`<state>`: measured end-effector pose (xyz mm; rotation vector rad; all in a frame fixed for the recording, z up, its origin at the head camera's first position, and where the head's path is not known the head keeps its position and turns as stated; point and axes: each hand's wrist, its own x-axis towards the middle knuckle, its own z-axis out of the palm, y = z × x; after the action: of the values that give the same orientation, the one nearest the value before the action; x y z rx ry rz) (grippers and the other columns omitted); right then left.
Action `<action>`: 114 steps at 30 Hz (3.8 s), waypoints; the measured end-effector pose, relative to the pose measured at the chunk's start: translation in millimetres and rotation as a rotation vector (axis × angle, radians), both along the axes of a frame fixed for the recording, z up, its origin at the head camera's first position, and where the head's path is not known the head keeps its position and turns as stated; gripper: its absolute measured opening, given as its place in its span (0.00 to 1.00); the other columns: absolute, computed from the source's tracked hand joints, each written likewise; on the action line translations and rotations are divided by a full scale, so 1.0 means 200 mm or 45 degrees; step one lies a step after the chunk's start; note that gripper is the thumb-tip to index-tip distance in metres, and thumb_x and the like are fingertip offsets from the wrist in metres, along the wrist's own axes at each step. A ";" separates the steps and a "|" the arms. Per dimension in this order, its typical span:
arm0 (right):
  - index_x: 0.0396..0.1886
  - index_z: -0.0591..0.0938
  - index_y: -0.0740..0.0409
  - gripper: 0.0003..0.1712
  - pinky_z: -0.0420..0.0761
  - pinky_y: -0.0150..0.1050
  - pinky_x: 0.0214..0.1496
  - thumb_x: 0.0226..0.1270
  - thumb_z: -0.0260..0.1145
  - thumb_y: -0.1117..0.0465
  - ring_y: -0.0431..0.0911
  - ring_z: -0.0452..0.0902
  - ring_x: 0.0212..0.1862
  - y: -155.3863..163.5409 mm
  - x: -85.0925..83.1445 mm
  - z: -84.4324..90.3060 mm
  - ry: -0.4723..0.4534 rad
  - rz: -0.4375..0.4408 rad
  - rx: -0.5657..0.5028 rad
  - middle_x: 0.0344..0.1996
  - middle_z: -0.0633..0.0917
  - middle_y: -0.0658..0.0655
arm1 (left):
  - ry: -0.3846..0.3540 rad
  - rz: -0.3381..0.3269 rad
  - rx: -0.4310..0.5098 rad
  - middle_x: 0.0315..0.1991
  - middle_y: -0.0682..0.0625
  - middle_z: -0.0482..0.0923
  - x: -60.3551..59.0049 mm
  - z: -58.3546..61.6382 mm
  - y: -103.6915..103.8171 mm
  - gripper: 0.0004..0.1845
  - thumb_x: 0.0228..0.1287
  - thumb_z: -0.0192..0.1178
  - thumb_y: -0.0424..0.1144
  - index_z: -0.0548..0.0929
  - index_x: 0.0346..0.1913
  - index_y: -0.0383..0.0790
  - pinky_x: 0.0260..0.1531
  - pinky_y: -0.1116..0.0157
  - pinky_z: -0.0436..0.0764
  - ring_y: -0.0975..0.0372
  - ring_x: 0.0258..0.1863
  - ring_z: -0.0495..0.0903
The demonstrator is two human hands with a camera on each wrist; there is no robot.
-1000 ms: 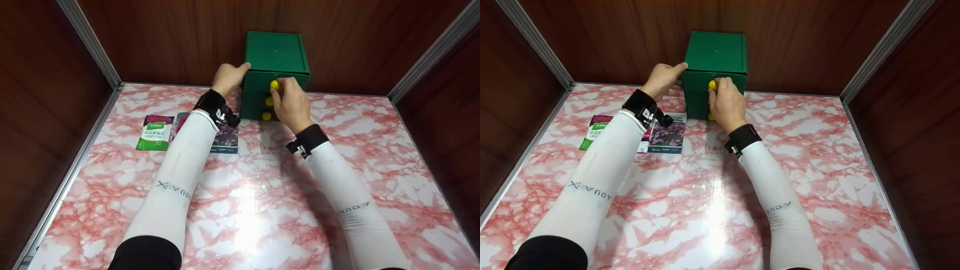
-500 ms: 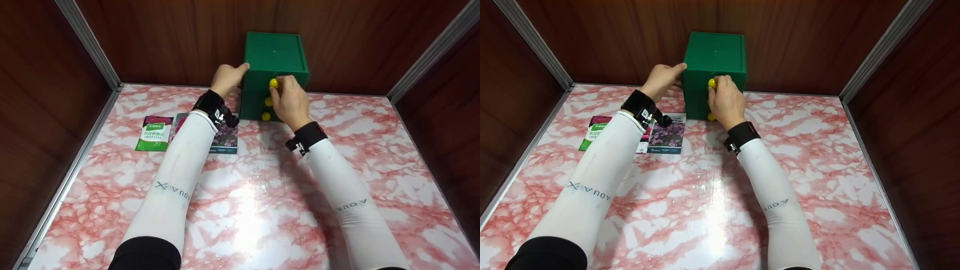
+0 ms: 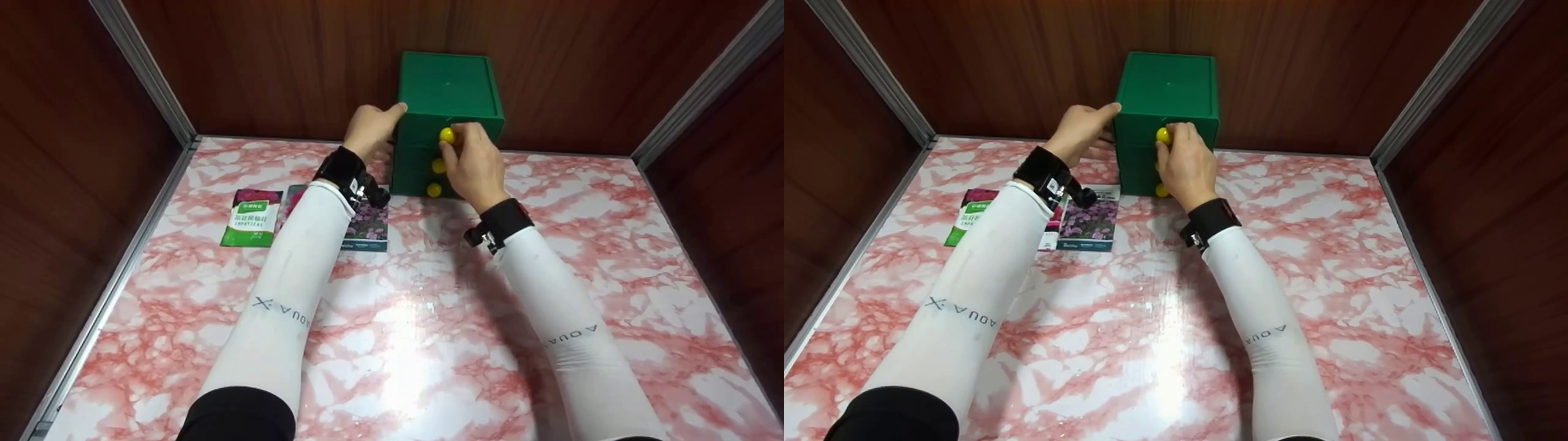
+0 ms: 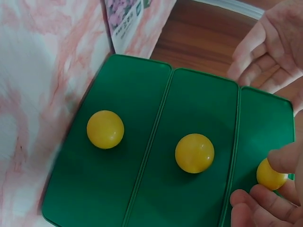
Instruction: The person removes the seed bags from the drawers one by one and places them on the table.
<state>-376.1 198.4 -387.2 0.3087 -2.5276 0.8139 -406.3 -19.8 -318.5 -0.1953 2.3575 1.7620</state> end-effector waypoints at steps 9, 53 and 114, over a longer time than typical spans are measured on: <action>0.74 0.73 0.61 0.29 0.85 0.46 0.62 0.86 0.69 0.51 0.53 0.84 0.56 0.00 0.01 -0.07 -0.029 0.033 -0.122 0.60 0.83 0.61 | 0.018 0.000 -0.004 0.61 0.44 0.81 0.01 0.01 -0.01 0.36 0.84 0.60 0.60 0.74 0.77 0.33 0.48 0.59 0.89 0.49 0.58 0.87; 0.59 0.75 0.59 0.21 0.87 0.52 0.56 0.84 0.71 0.50 0.56 0.85 0.47 -0.01 0.15 -0.29 -0.208 -0.046 -0.092 0.49 0.87 0.62 | 0.067 -0.013 -0.049 0.51 0.42 0.84 -0.04 -0.04 0.02 0.32 0.83 0.61 0.61 0.80 0.66 0.34 0.36 0.62 0.87 0.54 0.41 0.88; 0.47 0.80 0.59 0.19 0.88 0.46 0.36 0.74 0.81 0.55 0.49 0.85 0.32 0.03 0.63 -0.32 -0.016 0.143 -0.007 0.36 0.91 0.59 | 0.016 -0.054 -0.004 0.55 0.41 0.87 -0.03 -0.03 -0.02 0.33 0.83 0.60 0.61 0.79 0.68 0.34 0.31 0.62 0.90 0.46 0.48 0.93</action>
<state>-249.3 204.4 -451.5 0.4484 -2.5376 0.8676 -412.6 -23.3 -324.4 -0.1339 2.3558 1.7454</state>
